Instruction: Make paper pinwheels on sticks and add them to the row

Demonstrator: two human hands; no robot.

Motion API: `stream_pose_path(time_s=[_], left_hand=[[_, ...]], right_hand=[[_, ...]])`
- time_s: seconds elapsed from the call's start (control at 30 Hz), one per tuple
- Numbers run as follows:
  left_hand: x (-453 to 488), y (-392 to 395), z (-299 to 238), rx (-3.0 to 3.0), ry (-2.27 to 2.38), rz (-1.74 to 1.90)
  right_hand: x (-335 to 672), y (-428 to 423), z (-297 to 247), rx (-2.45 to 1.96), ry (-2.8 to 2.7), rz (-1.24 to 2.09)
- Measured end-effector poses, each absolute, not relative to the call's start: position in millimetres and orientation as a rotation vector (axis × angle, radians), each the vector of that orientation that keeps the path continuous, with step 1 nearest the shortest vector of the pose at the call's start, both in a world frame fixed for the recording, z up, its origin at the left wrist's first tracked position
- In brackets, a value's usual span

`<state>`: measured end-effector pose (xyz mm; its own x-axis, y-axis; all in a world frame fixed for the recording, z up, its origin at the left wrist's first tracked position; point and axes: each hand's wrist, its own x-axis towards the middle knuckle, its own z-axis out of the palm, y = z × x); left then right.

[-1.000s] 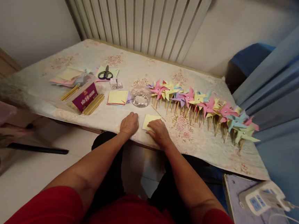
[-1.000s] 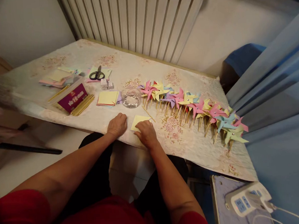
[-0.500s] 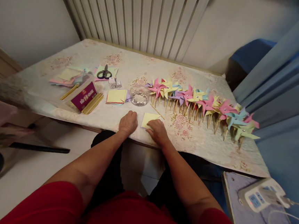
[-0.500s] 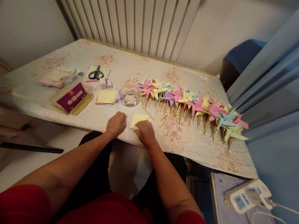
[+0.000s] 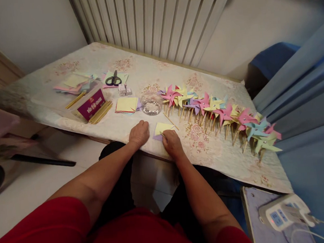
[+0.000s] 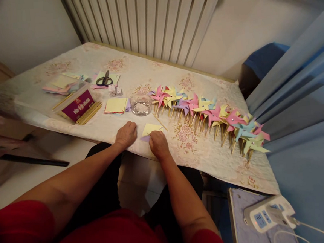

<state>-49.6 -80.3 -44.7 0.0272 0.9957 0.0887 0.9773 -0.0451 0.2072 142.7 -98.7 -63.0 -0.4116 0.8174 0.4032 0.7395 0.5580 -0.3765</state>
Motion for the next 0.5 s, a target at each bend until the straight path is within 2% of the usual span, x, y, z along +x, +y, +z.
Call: stream_pose_path(time_s=[0.5], left_hand=[[-51.7, -79.8, -48.3, 2.226, 2.103, 0.347]], right_hand=[[143.0, -95.9, -73.6, -1.377, -1.859, 0.137]])
